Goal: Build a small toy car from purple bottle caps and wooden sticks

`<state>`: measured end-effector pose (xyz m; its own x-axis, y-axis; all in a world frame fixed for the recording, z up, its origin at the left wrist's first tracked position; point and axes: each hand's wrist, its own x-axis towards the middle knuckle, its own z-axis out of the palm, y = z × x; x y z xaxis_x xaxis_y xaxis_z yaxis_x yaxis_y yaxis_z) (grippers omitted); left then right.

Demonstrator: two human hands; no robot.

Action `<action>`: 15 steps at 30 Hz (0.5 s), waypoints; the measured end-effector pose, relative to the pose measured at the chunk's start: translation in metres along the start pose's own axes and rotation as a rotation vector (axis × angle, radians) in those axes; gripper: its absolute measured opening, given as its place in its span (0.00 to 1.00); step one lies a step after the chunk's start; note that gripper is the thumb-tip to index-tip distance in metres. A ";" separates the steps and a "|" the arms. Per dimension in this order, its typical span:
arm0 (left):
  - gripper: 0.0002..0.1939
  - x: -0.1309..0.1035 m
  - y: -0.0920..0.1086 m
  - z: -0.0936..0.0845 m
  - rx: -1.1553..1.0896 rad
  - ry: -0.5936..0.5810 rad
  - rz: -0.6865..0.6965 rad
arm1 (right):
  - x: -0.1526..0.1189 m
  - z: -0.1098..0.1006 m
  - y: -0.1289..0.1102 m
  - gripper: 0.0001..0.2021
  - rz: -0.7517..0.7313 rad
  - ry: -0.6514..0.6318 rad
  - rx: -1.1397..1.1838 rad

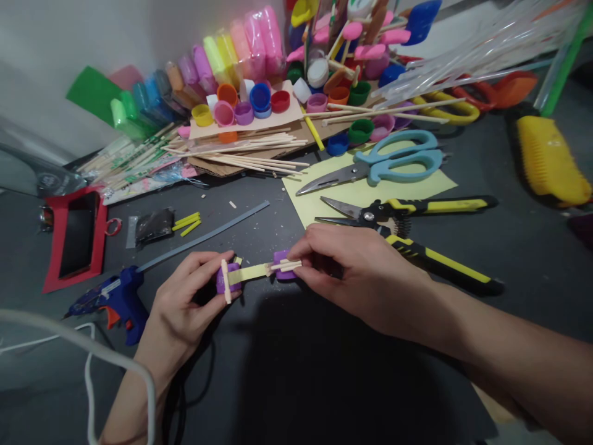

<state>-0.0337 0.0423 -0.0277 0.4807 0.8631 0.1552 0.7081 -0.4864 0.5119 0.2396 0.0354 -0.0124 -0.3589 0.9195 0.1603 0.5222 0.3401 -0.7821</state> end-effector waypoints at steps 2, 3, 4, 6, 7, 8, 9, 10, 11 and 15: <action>0.18 0.000 0.000 0.000 0.003 0.007 0.005 | 0.000 0.000 0.000 0.06 -0.005 0.001 0.001; 0.18 0.000 -0.001 0.000 0.006 0.006 0.007 | 0.000 0.000 0.000 0.06 -0.006 0.000 0.002; 0.18 0.000 -0.001 0.000 0.010 0.004 0.003 | 0.000 0.000 0.000 0.06 -0.007 0.002 0.003; 0.19 0.000 -0.001 0.000 0.015 -0.009 0.003 | 0.000 0.000 0.000 0.06 -0.004 -0.001 0.006; 0.19 0.000 -0.001 0.001 0.015 -0.012 0.002 | 0.000 0.000 0.000 0.06 -0.001 -0.001 0.006; 0.19 0.000 -0.001 0.001 0.013 -0.008 0.001 | 0.000 0.000 0.000 0.06 0.002 -0.001 0.006; 0.18 0.000 -0.001 0.001 0.011 -0.005 0.001 | 0.000 0.000 0.000 0.06 0.006 -0.002 0.004; 0.18 0.000 -0.001 0.001 0.010 0.002 -0.003 | 0.000 0.000 0.000 0.06 0.010 -0.002 0.003; 0.18 0.000 -0.002 0.001 0.011 0.003 -0.003 | 0.000 0.000 0.000 0.06 0.014 -0.001 0.001; 0.20 -0.001 -0.002 -0.001 0.025 -0.023 0.017 | 0.000 0.000 0.000 0.06 0.012 -0.003 -0.003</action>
<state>-0.0361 0.0430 -0.0282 0.5046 0.8513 0.1437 0.7121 -0.5045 0.4883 0.2396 0.0349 -0.0127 -0.3547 0.9230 0.1494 0.5287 0.3298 -0.7821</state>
